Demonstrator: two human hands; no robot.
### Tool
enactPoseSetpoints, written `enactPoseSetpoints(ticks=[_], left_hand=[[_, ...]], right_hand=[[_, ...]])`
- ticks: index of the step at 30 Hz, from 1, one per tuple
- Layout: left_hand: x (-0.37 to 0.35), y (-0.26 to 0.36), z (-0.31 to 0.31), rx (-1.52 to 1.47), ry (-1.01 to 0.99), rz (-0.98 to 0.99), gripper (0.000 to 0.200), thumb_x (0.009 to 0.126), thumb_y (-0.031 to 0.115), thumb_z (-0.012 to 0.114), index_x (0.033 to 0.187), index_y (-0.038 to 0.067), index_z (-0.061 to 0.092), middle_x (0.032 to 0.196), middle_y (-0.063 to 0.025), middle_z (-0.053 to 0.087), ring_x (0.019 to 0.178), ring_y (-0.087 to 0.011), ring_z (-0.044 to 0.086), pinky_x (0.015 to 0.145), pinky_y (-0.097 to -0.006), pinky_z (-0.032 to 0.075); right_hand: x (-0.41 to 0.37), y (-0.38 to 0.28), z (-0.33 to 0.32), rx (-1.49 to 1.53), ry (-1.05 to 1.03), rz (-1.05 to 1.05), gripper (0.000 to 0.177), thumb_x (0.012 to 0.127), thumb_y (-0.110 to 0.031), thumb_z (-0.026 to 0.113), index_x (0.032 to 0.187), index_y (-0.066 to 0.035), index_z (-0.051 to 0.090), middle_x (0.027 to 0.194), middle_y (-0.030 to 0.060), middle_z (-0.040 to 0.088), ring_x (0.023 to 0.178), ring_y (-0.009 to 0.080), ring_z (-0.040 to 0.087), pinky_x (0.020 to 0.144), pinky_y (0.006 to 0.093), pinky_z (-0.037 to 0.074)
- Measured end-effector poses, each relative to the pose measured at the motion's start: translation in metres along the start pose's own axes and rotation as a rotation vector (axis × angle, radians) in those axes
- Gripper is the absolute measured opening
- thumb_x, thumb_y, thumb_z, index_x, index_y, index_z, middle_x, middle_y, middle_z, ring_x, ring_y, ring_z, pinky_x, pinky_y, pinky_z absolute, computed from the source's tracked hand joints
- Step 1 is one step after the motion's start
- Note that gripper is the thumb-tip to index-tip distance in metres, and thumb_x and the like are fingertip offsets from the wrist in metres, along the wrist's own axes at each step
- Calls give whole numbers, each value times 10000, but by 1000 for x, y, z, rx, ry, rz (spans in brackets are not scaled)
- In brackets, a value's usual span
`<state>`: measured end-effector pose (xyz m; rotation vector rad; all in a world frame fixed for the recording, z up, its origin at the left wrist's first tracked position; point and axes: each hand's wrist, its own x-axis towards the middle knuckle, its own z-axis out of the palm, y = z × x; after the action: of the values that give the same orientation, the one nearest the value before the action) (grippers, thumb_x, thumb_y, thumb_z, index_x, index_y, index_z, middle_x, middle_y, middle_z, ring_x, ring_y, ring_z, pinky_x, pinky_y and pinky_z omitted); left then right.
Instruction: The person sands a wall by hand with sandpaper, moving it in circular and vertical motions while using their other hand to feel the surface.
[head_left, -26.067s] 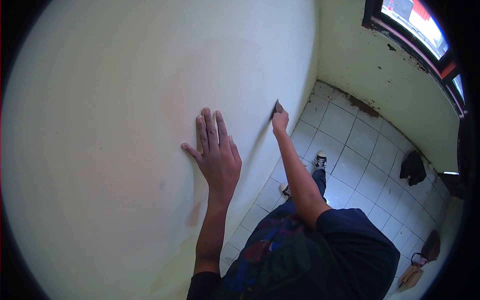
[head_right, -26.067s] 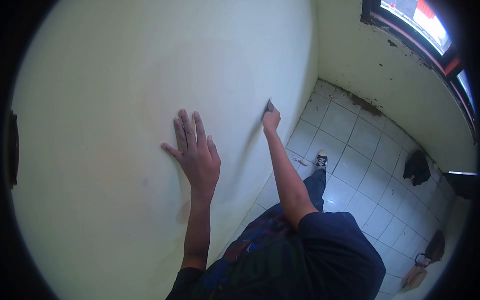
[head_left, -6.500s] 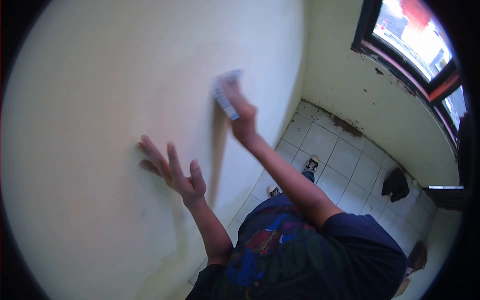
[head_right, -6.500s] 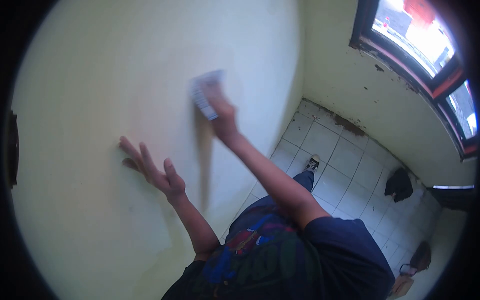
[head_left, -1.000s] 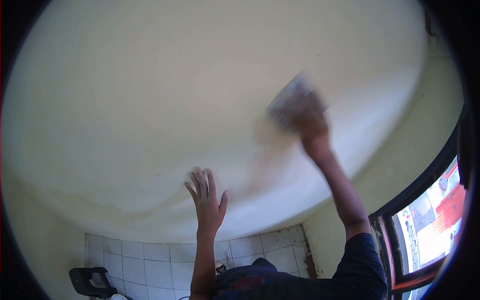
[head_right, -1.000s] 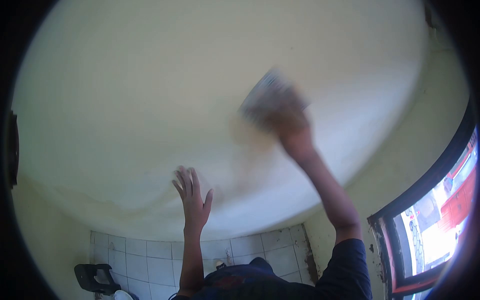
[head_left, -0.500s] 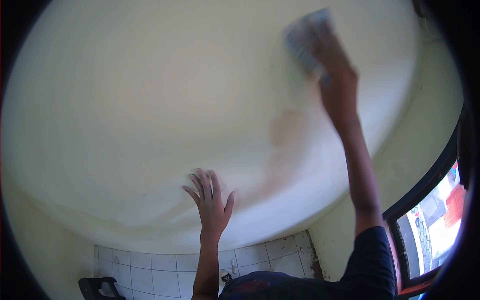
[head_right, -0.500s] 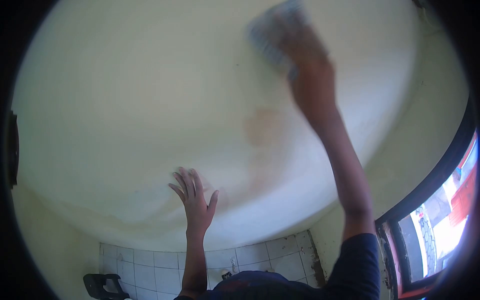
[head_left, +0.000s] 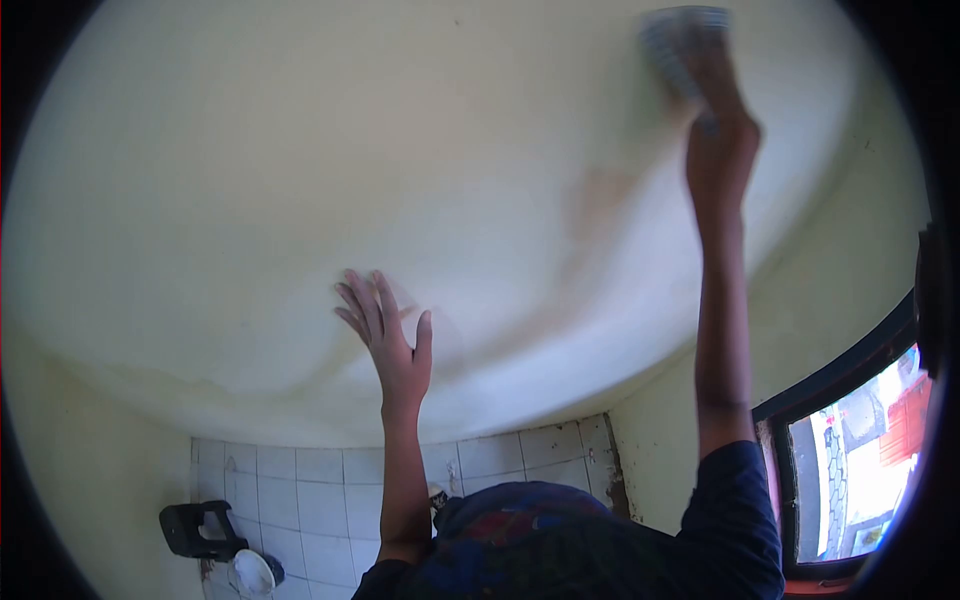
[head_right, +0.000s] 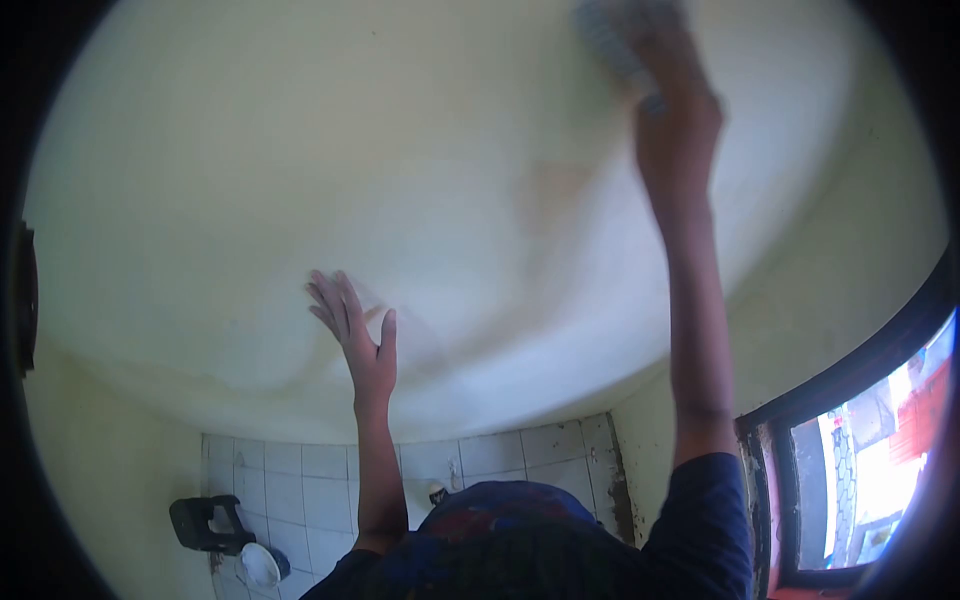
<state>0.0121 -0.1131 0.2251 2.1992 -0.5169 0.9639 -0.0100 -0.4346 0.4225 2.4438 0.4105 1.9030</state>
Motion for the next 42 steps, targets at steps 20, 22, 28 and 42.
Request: enactPoseSetpoints(ticks=[20,22,28,42], left_hand=[[-36,41,42,74,-84,19,754,973,286,566,1573,50,175,1643,-222,28,1502,-463,-25,1165,-646,-23],[-36,41,37,47,-130,25,749,972,269,570,1576,65,176,1648,-202,32,1513,-431,-8,1175,-628,-12],[-36,40,12,105,-291,28,777,953,238,597,1586,108,165,1654,-184,4,1523,-393,-16,1194,-590,-9],[-43,33,16,203,-318,27,767,956,268,599,1586,128,185,1657,-160,51,1523,-391,23,1171,-641,-18]], right_hand=[[-95,-49,52,127,95,135,541,802,32,571,1304,-156,645,1405,86,573,1364,300,477,1147,452,376],[-159,-103,60,348,-146,-215,461,852,-96,587,1311,-112,624,1426,53,553,1362,254,480,1135,421,407],[-116,-27,40,220,-64,-152,426,838,-63,591,1234,-188,688,1367,50,607,1333,231,514,1134,428,404],[-165,-69,35,387,-303,-182,440,857,-126,588,1290,-174,646,1418,1,564,1358,218,484,1172,428,364]])
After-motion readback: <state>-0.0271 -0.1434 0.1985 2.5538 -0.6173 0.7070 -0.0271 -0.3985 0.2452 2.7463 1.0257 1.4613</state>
